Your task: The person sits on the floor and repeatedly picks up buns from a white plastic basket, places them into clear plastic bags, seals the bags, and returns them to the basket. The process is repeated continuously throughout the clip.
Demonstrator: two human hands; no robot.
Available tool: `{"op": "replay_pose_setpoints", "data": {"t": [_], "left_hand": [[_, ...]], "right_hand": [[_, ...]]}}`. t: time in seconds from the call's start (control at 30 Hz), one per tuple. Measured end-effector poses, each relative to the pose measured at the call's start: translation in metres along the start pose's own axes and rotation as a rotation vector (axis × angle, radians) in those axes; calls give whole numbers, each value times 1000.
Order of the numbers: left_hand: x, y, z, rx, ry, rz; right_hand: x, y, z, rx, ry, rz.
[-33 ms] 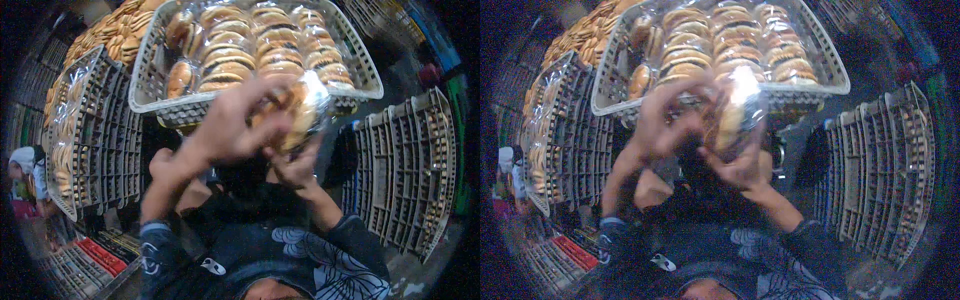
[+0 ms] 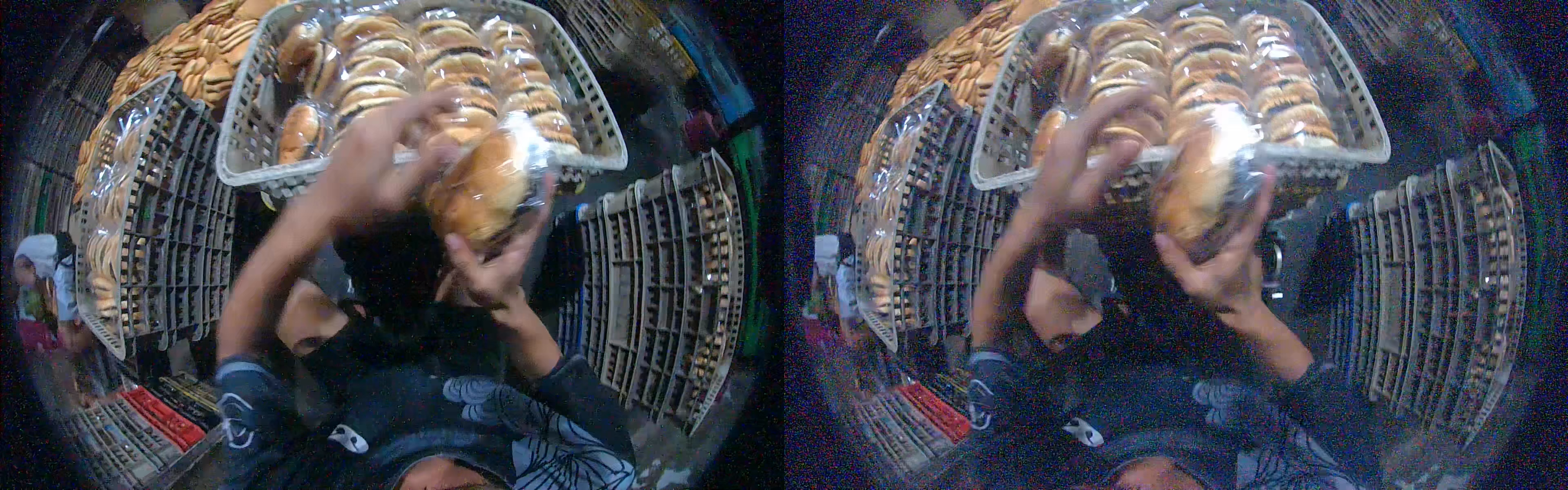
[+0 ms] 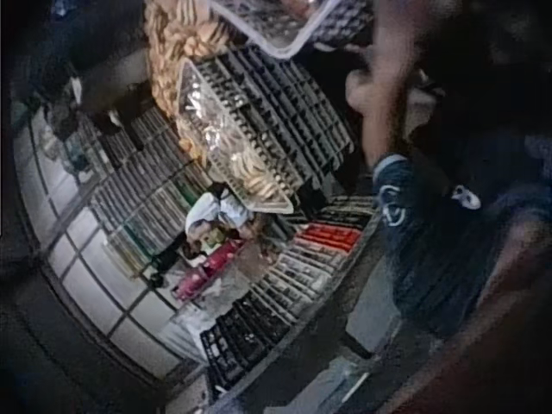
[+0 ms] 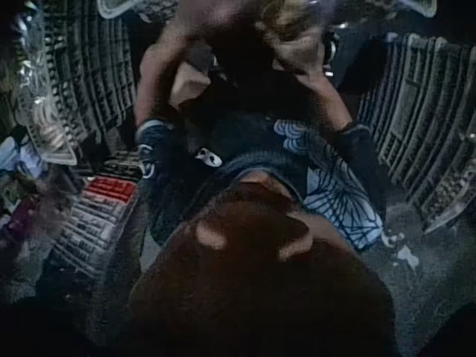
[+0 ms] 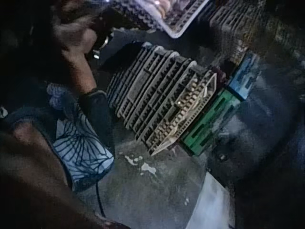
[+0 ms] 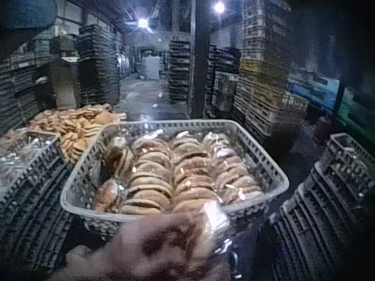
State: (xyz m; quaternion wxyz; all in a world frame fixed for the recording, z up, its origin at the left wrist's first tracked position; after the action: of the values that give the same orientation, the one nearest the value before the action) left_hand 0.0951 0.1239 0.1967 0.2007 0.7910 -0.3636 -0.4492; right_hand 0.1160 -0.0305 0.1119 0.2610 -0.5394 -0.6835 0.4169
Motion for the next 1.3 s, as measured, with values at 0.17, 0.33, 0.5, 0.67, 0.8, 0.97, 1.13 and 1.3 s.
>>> {"op": "replay_pose_setpoints", "data": {"t": [0.17, 0.33, 0.5, 0.67, 0.8, 0.97, 1.13, 1.3], "left_hand": [[-50, -182, 31, -182, -587, -438], [-114, -214, 9, -518, -613, -556], [-131, -222, -68, -398, 156, -781], [-121, -255, -90, -589, 303, -888], [-163, -207, -59, -437, 665, -547], [-79, -72, 40, -296, 1080, 462], [35, -35, 155, -352, 653, 1435], [80, -25, 201, -695, 424, 886]], "right_hand": [[72, -49, -91, 92, -85, -331], [180, 20, -134, 128, -680, 222], [195, 8, -89, 16, -896, 499], [195, 9, -96, -33, -737, 447], [172, -5, -115, -63, -305, 191], [148, 29, -100, 821, -133, -1027], [47, 10, -11, 355, -313, -342], [16, 7, 54, 132, -336, 60]]}}
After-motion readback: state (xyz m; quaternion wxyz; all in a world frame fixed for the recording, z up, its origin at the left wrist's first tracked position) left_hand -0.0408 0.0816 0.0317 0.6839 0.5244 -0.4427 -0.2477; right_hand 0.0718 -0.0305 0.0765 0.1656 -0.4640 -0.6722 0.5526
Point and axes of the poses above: each hand's wrist, its own z-axis away from the middle knuckle, its own x-axis out of the palm, y = z × x, the point moved 6 cm from there along -z, towards the middle knuckle, and after that the axes turned 6 degrees about y, right-handed, at the moved point
